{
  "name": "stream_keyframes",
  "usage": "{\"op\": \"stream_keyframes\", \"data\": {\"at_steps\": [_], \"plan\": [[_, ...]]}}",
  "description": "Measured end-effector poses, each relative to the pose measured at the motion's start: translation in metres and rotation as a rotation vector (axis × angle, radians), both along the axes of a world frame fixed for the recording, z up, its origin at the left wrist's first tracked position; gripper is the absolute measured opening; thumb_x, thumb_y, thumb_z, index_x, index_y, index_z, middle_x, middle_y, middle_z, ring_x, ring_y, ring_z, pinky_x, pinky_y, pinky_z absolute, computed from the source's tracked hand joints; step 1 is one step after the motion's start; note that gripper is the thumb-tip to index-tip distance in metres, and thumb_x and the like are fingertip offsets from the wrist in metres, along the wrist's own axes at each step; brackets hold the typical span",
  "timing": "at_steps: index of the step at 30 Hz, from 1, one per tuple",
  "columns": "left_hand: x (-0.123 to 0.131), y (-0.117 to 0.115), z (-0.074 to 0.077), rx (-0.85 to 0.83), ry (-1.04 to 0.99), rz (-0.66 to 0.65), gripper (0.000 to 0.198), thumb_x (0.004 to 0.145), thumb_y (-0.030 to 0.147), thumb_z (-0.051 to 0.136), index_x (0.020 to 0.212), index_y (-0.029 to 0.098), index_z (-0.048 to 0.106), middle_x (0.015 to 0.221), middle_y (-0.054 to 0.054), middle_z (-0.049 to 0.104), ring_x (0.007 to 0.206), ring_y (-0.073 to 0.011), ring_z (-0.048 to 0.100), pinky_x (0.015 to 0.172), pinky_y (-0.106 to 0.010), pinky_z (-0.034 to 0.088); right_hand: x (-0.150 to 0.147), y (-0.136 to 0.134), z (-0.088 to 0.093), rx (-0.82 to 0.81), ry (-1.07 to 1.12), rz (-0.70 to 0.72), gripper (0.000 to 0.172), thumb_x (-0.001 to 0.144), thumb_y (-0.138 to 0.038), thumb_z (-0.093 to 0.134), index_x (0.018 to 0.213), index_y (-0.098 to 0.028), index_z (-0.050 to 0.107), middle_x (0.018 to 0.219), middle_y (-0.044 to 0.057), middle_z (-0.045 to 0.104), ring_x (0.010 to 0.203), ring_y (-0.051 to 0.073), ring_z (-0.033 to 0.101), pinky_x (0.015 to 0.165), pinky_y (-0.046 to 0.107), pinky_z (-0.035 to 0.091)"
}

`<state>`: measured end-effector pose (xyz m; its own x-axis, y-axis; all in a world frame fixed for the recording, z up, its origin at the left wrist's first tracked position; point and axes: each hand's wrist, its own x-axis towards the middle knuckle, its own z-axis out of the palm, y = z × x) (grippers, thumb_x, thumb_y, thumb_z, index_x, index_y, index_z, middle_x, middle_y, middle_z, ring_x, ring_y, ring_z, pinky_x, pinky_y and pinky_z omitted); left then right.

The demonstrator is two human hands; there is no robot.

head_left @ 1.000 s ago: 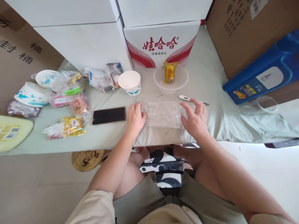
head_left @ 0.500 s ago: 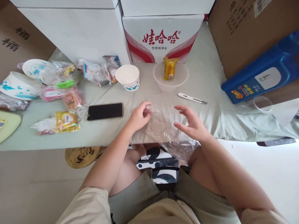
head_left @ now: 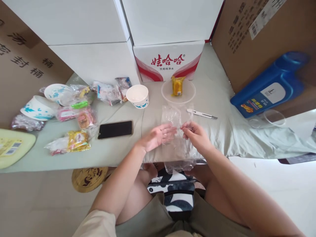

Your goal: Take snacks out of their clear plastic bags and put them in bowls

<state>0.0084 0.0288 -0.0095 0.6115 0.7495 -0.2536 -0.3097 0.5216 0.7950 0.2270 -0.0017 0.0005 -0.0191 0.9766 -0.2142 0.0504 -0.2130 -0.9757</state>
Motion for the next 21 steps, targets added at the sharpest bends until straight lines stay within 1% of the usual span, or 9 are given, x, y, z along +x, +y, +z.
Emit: {"op": "stream_keyframes", "data": {"at_steps": [3, 5, 7, 10, 12, 15, 17, 19, 21], "plan": [[0.009, -0.003, 0.0, 0.028, 0.188, 0.017, 0.053, 0.069, 0.041, 0.089, 0.113, 0.018, 0.07, 0.121, -0.015, 0.075, 0.103, -0.0243, 0.074, 0.095, -0.039, 0.054, -0.002, 0.001, -0.006, -0.01, 0.143, 0.015, 0.043, 0.074, -0.041, 0.078, 0.11, -0.024, 0.062, 0.119, 0.006, 0.068, 0.083, 0.015, 0.068, 0.076, 0.03, 0.054], [0.011, -0.002, 0.001, 0.061, 0.287, 0.071, 0.032, 0.078, 0.036, 0.081, 0.102, 0.016, 0.071, 0.113, -0.011, 0.077, 0.091, -0.0191, 0.075, 0.088, -0.034, 0.056, -0.002, 0.002, -0.007, -0.077, 0.219, 0.066, 0.051, 0.073, -0.04, 0.081, 0.118, -0.026, 0.062, 0.13, 0.007, 0.065, 0.093, 0.017, 0.07, 0.081, 0.032, 0.056], [0.011, 0.0, 0.004, 0.063, 0.33, 0.068, 0.024, 0.081, 0.032, 0.075, 0.098, 0.016, 0.071, 0.107, -0.009, 0.078, 0.085, -0.0169, 0.074, 0.083, -0.031, 0.057, -0.002, 0.003, -0.006, -0.176, 0.196, 0.168, 0.042, 0.075, -0.039, 0.079, 0.113, -0.024, 0.066, 0.115, 0.007, 0.072, 0.085, 0.017, 0.071, 0.074, 0.031, 0.056], [0.009, 0.004, 0.005, 0.051, 0.418, 0.06, 0.03, 0.086, 0.03, 0.069, 0.114, 0.018, 0.068, 0.09, -0.005, 0.078, 0.073, -0.0151, 0.074, 0.069, -0.026, 0.057, -0.003, 0.006, -0.003, -0.27, 0.106, 0.293, 0.028, 0.08, -0.035, 0.072, 0.104, -0.021, 0.069, 0.076, 0.001, 0.072, 0.06, 0.014, 0.064, 0.058, 0.027, 0.05], [0.009, 0.006, 0.004, 0.075, 0.524, 0.031, 0.039, 0.091, 0.032, 0.063, 0.128, 0.018, 0.062, 0.071, -0.001, 0.073, 0.055, -0.0139, 0.069, 0.052, -0.022, 0.05, -0.004, 0.008, -0.002, -0.24, 0.105, 0.278, 0.034, 0.081, -0.032, 0.067, 0.113, -0.021, 0.068, 0.062, -0.004, 0.066, 0.051, 0.012, 0.058, 0.055, 0.025, 0.047], [0.008, 0.009, 0.003, 0.108, 0.575, -0.038, 0.047, 0.093, 0.038, 0.059, 0.135, 0.017, 0.057, 0.053, 0.002, 0.065, 0.037, -0.0126, 0.056, 0.037, -0.019, 0.036, -0.004, 0.01, -0.005, -0.114, 0.173, 0.194, 0.045, 0.081, -0.033, 0.063, 0.125, -0.022, 0.063, 0.06, -0.007, 0.062, 0.051, 0.011, 0.057, 0.056, 0.025, 0.047], [0.006, 0.009, 0.006, 0.101, 0.487, 0.019, 0.048, 0.087, 0.043, 0.066, 0.128, 0.019, 0.06, 0.052, 0.003, 0.064, 0.035, -0.0116, 0.053, 0.037, -0.018, 0.035, -0.002, 0.01, -0.005, -0.034, 0.257, 0.124, 0.039, 0.08, -0.036, 0.065, 0.117, -0.024, 0.065, 0.066, -0.006, 0.064, 0.054, 0.011, 0.059, 0.059, 0.026, 0.048], [0.004, 0.007, 0.01, 0.081, 0.357, 0.066, 0.045, 0.076, 0.047, 0.077, 0.109, 0.019, 0.066, 0.051, 0.003, 0.064, 0.035, -0.0116, 0.053, 0.038, -0.019, 0.037, 0.002, 0.008, -0.002, 0.024, 0.363, 0.094, 0.024, 0.077, -0.039, 0.069, 0.094, -0.023, 0.069, 0.07, -0.004, 0.064, 0.057, 0.011, 0.059, 0.064, 0.03, 0.051], [0.003, 0.003, 0.015, 0.063, 0.25, -0.02, 0.04, 0.067, 0.049, 0.084, 0.086, 0.017, 0.069, 0.051, 0.0, 0.064, 0.038, -0.0136, 0.056, 0.04, -0.023, 0.042, 0.007, 0.004, 0.003, 0.039, 0.451, 0.149, 0.019, 0.073, -0.04, 0.073, 0.074, -0.022, 0.067, 0.069, -0.002, 0.063, 0.06, 0.013, 0.059, 0.069, 0.033, 0.052]]}}
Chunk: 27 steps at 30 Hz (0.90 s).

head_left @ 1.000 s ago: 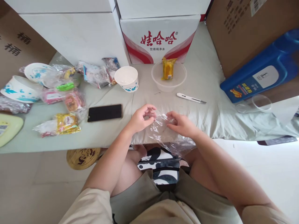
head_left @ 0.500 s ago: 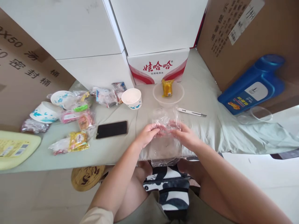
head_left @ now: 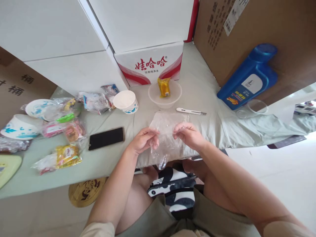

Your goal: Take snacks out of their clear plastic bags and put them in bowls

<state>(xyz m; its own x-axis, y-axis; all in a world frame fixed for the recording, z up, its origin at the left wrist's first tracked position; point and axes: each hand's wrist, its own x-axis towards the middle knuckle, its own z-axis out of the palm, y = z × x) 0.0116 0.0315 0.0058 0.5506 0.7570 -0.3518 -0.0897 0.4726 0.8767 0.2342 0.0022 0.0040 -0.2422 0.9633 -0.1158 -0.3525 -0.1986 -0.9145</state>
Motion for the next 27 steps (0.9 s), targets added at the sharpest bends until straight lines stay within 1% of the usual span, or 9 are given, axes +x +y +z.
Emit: {"op": "stream_keyframes", "data": {"at_steps": [2, 6, 9, 11, 14, 16, 20, 24, 27], "plan": [[0.001, -0.004, 0.003, -0.017, -0.054, -0.106, 0.034, 0.064, 0.045, 0.086, 0.07, 0.016, 0.068, 0.055, -0.004, 0.067, 0.043, -0.0157, 0.06, 0.046, -0.027, 0.047, 0.006, -0.004, 0.007, 0.003, 0.031, 0.092, 0.021, 0.07, -0.042, 0.075, 0.068, -0.023, 0.067, 0.069, 0.0, 0.063, 0.063, 0.015, 0.06, 0.072, 0.036, 0.053], [0.003, -0.002, 0.001, 0.023, -0.037, -0.031, 0.027, 0.065, 0.043, 0.079, 0.066, 0.017, 0.072, 0.066, -0.006, 0.072, 0.057, -0.0182, 0.066, 0.061, -0.033, 0.054, 0.013, -0.003, 0.013, 0.025, -0.121, 0.143, 0.047, 0.079, -0.066, 0.06, 0.065, -0.023, 0.072, 0.075, 0.006, 0.065, 0.071, 0.02, 0.06, 0.076, 0.039, 0.052], [0.004, 0.005, -0.003, 0.098, 0.13, -0.043, 0.049, 0.077, 0.062, 0.061, 0.064, 0.017, 0.075, 0.066, -0.01, 0.072, 0.056, -0.0183, 0.062, 0.058, -0.033, 0.05, 0.013, 0.002, 0.01, 0.016, -0.341, 0.053, 0.067, 0.087, -0.075, 0.046, 0.052, -0.021, 0.063, 0.065, 0.007, 0.06, 0.065, 0.017, 0.054, 0.068, 0.035, 0.046], [0.003, 0.006, -0.003, 0.233, 0.277, -0.039, 0.058, 0.085, 0.066, 0.051, 0.066, 0.018, 0.076, 0.067, -0.01, 0.072, 0.059, -0.0177, 0.061, 0.058, -0.031, 0.047, 0.012, 0.005, 0.005, 0.015, -0.463, 0.025, 0.06, 0.086, -0.071, 0.054, 0.054, -0.02, 0.059, 0.061, 0.003, 0.055, 0.059, 0.014, 0.048, 0.061, 0.031, 0.041], [0.004, 0.005, -0.005, 0.471, 0.434, 0.051, 0.038, 0.084, 0.053, 0.064, 0.071, 0.019, 0.074, 0.077, -0.007, 0.073, 0.072, -0.0178, 0.064, 0.067, -0.029, 0.049, 0.01, 0.004, -0.003, 0.044, -0.507, 0.017, 0.034, 0.076, -0.047, 0.075, 0.093, -0.021, 0.063, 0.075, -0.002, 0.059, 0.06, 0.01, 0.048, 0.059, 0.027, 0.04], [0.005, 0.003, -0.007, 0.508, 0.436, 0.173, 0.025, 0.076, 0.043, 0.075, 0.085, 0.02, 0.073, 0.087, -0.005, 0.074, 0.077, -0.0165, 0.065, 0.069, -0.028, 0.051, 0.01, 0.002, -0.007, 0.04, -0.498, 0.006, 0.063, 0.071, -0.034, 0.077, 0.127, -0.025, 0.052, 0.091, -0.001, 0.062, 0.064, 0.01, 0.053, 0.061, 0.028, 0.045], [0.007, 0.0, -0.009, 0.304, 0.24, 0.341, 0.068, 0.066, 0.039, 0.081, 0.129, 0.029, 0.057, 0.113, -0.005, 0.072, 0.085, -0.0157, 0.069, 0.072, -0.027, 0.055, 0.007, 0.001, -0.009, 0.04, -0.477, -0.01, 0.084, 0.075, -0.034, 0.071, 0.15, -0.029, 0.032, 0.089, -0.001, 0.059, 0.069, 0.015, 0.058, 0.065, 0.033, 0.05], [0.01, -0.003, -0.007, 0.074, 0.092, 0.103, 0.049, 0.068, 0.039, 0.08, 0.111, 0.02, 0.064, 0.112, -0.01, 0.074, 0.099, -0.0252, 0.073, 0.082, -0.036, 0.059, 0.004, 0.002, -0.006, 0.07, -0.306, -0.118, 0.08, 0.077, -0.043, 0.071, 0.148, -0.033, 0.037, 0.101, 0.003, 0.065, 0.089, 0.02, 0.066, 0.078, 0.036, 0.056], [0.013, -0.003, -0.006, -0.037, 0.067, 0.14, 0.039, 0.065, 0.028, 0.076, 0.102, 0.02, 0.064, 0.104, -0.009, 0.077, 0.096, -0.0263, 0.075, 0.077, -0.034, 0.059, 0.002, 0.002, -0.007, -0.041, -0.163, -0.071, 0.053, 0.079, -0.049, 0.072, 0.127, -0.028, 0.059, 0.107, 0.005, 0.071, 0.092, 0.02, 0.07, 0.083, 0.035, 0.057]]}}
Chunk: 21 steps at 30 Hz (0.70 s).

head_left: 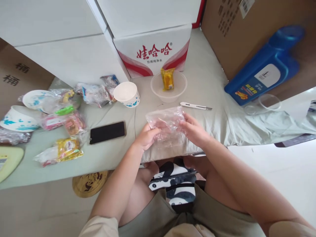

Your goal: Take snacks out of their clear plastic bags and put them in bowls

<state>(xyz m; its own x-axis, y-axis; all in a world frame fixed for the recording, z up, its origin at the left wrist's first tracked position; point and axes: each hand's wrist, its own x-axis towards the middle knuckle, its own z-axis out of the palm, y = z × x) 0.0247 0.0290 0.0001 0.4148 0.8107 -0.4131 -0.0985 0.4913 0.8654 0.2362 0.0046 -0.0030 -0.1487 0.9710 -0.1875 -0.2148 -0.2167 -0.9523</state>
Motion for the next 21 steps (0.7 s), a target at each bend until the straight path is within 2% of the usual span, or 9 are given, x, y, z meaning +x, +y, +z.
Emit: {"op": "stream_keyframes", "data": {"at_steps": [3, 6, 9, 11, 13, 15, 16, 19, 21], "plan": [[0.001, 0.003, 0.0, -0.058, -0.008, 0.044, 0.045, 0.063, 0.017, 0.07, 0.107, 0.021, 0.063, 0.1, -0.008, 0.079, 0.088, -0.0238, 0.077, 0.072, -0.031, 0.058, -0.002, 0.0, -0.001, -0.076, -0.028, 0.115, 0.035, 0.08, -0.051, 0.073, 0.099, -0.022, 0.069, 0.091, 0.004, 0.074, 0.078, 0.018, 0.07, 0.075, 0.033, 0.057], [0.002, 0.004, -0.002, -0.054, 0.083, 0.048, 0.042, 0.071, 0.02, 0.068, 0.112, 0.019, 0.064, 0.089, -0.006, 0.078, 0.075, -0.0199, 0.075, 0.064, -0.027, 0.055, -0.003, -0.002, 0.001, -0.105, -0.133, 0.106, 0.033, 0.078, -0.052, 0.073, 0.082, -0.02, 0.064, 0.064, -0.001, 0.067, 0.055, 0.013, 0.061, 0.055, 0.027, 0.049], [0.0, 0.003, -0.004, -0.02, 0.191, -0.034, 0.041, 0.082, 0.033, 0.067, 0.12, 0.019, 0.064, 0.067, -0.001, 0.071, 0.054, -0.0162, 0.068, 0.047, -0.023, 0.045, -0.003, -0.003, 0.005, -0.114, -0.093, 0.068, 0.036, 0.077, -0.053, 0.072, 0.091, -0.023, 0.059, 0.05, -0.007, 0.057, 0.043, 0.012, 0.052, 0.046, 0.026, 0.041], [-0.005, 0.002, -0.003, 0.007, 0.152, -0.046, 0.045, 0.081, 0.035, 0.07, 0.123, 0.021, 0.063, 0.057, 0.004, 0.063, 0.045, -0.0135, 0.06, 0.042, -0.021, 0.039, -0.002, -0.003, 0.009, -0.108, 0.003, 0.007, 0.038, 0.077, -0.05, 0.074, 0.102, -0.026, 0.057, 0.052, -0.009, 0.056, 0.044, 0.012, 0.052, 0.048, 0.025, 0.043], [-0.01, 0.003, 0.0, 0.024, 0.053, 0.052, 0.041, 0.077, 0.034, 0.074, 0.116, 0.023, 0.064, 0.053, 0.008, 0.056, 0.041, -0.011, 0.054, 0.04, -0.02, 0.038, 0.002, -0.004, 0.013, -0.09, 0.107, -0.034, 0.032, 0.078, -0.046, 0.071, 0.098, -0.027, 0.055, 0.056, -0.008, 0.055, 0.048, 0.012, 0.054, 0.051, 0.026, 0.045], [-0.014, 0.003, 0.004, 0.032, -0.039, 0.158, 0.026, 0.075, 0.035, 0.074, 0.096, 0.023, 0.065, 0.054, 0.007, 0.054, 0.044, -0.0103, 0.052, 0.043, -0.021, 0.041, 0.006, -0.005, 0.015, -0.06, 0.164, -0.011, 0.025, 0.079, -0.048, 0.064, 0.084, -0.025, 0.056, 0.058, -0.004, 0.057, 0.051, 0.014, 0.057, 0.053, 0.029, 0.047], [-0.015, 0.003, 0.005, 0.041, -0.065, 0.173, 0.021, 0.076, 0.039, 0.071, 0.085, 0.021, 0.064, 0.056, 0.004, 0.055, 0.047, -0.0109, 0.054, 0.045, -0.022, 0.044, 0.008, -0.006, 0.015, -0.04, 0.161, -0.001, 0.028, 0.08, -0.051, 0.06, 0.077, -0.024, 0.056, 0.059, -0.001, 0.057, 0.052, 0.015, 0.057, 0.053, 0.03, 0.048], [-0.013, 0.004, 0.002, 0.136, -0.04, 0.08, 0.038, 0.082, 0.052, 0.063, 0.064, 0.018, 0.057, 0.066, -0.003, 0.062, 0.06, -0.0133, 0.058, 0.055, -0.026, 0.049, 0.011, -0.008, 0.007, 0.003, -0.01, -0.066, 0.04, 0.081, -0.058, 0.059, 0.065, -0.022, 0.053, 0.057, 0.0, 0.053, 0.052, 0.013, 0.05, 0.054, 0.029, 0.044], [-0.011, 0.006, -0.005, 0.248, 0.04, 0.013, 0.033, 0.077, 0.048, 0.07, 0.069, 0.017, 0.06, 0.075, -0.003, 0.065, 0.065, -0.0118, 0.058, 0.06, -0.025, 0.049, 0.01, -0.007, -0.001, -0.003, -0.15, -0.152, 0.035, 0.074, -0.051, 0.072, 0.072, -0.023, 0.051, 0.059, -0.005, 0.051, 0.053, 0.011, 0.048, 0.055, 0.026, 0.041]]}}
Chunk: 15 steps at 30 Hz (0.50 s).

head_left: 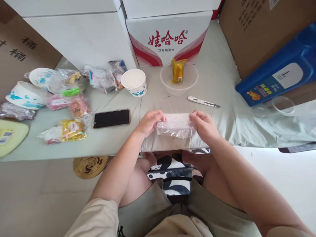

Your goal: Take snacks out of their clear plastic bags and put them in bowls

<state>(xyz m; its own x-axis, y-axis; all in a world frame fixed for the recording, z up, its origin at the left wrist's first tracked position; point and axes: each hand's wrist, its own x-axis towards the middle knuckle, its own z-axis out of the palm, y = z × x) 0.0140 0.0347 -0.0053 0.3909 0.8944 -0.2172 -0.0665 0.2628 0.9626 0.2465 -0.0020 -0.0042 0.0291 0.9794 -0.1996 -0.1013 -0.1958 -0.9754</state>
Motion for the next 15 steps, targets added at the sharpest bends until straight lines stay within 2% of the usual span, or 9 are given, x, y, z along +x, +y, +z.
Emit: {"op": "stream_keyframes", "data": {"at_steps": [2, 4, 6, 8, 10, 12, 14, 15], "plan": [[0.002, 0.003, -0.009, 0.095, 0.079, 0.031, 0.027, 0.069, 0.032, 0.078, 0.086, 0.018, 0.063, 0.092, -0.002, 0.068, 0.071, -0.01, 0.06, 0.067, -0.023, 0.05, -0.001, 0.003, -0.007, -0.021, -0.062, -0.078, 0.04, 0.066, -0.04, 0.081, 0.091, -0.026, 0.052, 0.063, -0.009, 0.053, 0.056, 0.011, 0.05, 0.058, 0.026, 0.042], [0.002, 0.007, -0.016, 0.169, 0.137, 0.153, 0.035, 0.066, 0.021, 0.076, 0.098, 0.02, 0.061, 0.105, -0.002, 0.067, 0.081, -0.0108, 0.063, 0.075, -0.025, 0.052, -0.002, 0.007, -0.009, -0.007, -0.065, -0.148, 0.053, 0.063, -0.036, 0.08, 0.106, -0.028, 0.05, 0.067, -0.01, 0.056, 0.059, 0.012, 0.053, 0.061, 0.027, 0.044], [0.001, 0.01, -0.02, 0.239, 0.173, 0.298, 0.031, 0.07, 0.02, 0.073, 0.097, 0.021, 0.058, 0.103, -0.003, 0.065, 0.087, -0.0125, 0.064, 0.081, -0.027, 0.053, -0.002, 0.009, -0.007, 0.057, -0.109, -0.205, 0.042, 0.067, -0.036, 0.076, 0.101, -0.026, 0.055, 0.07, -0.007, 0.058, 0.063, 0.013, 0.054, 0.064, 0.028, 0.044], [0.001, 0.009, -0.021, 0.265, 0.181, 0.332, 0.023, 0.077, 0.025, 0.071, 0.094, 0.02, 0.056, 0.095, -0.003, 0.065, 0.087, -0.0142, 0.065, 0.084, -0.031, 0.054, -0.004, 0.007, -0.001, 0.149, -0.261, -0.242, 0.023, 0.073, -0.036, 0.072, 0.086, -0.024, 0.057, 0.073, -0.004, 0.06, 0.067, 0.014, 0.056, 0.067, 0.029, 0.044], [0.004, 0.004, -0.02, 0.223, 0.137, 0.228, 0.028, 0.08, 0.034, 0.073, 0.099, 0.02, 0.057, 0.099, -0.005, 0.068, 0.095, -0.018, 0.067, 0.092, -0.036, 0.054, -0.008, 0.002, 0.004, 0.244, -0.467, -0.238, 0.015, 0.079, -0.034, 0.068, 0.08, -0.023, 0.057, 0.079, 0.0, 0.064, 0.072, 0.016, 0.058, 0.069, 0.031, 0.045], [0.01, -0.004, -0.019, 0.148, 0.056, 0.075, 0.046, 0.078, 0.042, 0.079, 0.113, 0.021, 0.057, 0.119, -0.012, 0.068, 0.115, -0.0247, 0.066, 0.102, -0.043, 0.051, -0.015, -0.005, 0.007, 0.292, -0.578, -0.179, 0.013, 0.081, -0.033, 0.065, 0.081, -0.024, 0.056, 0.078, 0.0, 0.065, 0.069, 0.016, 0.057, 0.066, 0.031, 0.043], [0.018, -0.01, -0.017, 0.104, -0.025, -0.025, 0.065, 0.073, 0.048, 0.084, 0.125, 0.021, 0.055, 0.134, -0.015, 0.063, 0.127, -0.0302, 0.061, 0.108, -0.048, 0.047, -0.023, -0.009, 0.008, 0.285, -0.517, -0.066, 0.015, 0.083, -0.036, 0.062, 0.082, -0.024, 0.053, 0.068, -0.003, 0.058, 0.06, 0.014, 0.05, 0.06, 0.029, 0.04], [0.021, -0.012, -0.016, 0.1, -0.054, -0.049, 0.069, 0.073, 0.051, 0.085, 0.128, 0.021, 0.055, 0.134, -0.016, 0.064, 0.127, -0.0313, 0.061, 0.108, -0.048, 0.047, -0.027, -0.011, 0.008, 0.266, -0.452, 0.001, 0.016, 0.084, -0.038, 0.06, 0.082, -0.024, 0.052, 0.064, -0.004, 0.052, 0.057, 0.013, 0.046, 0.057, 0.029, 0.038]]}}
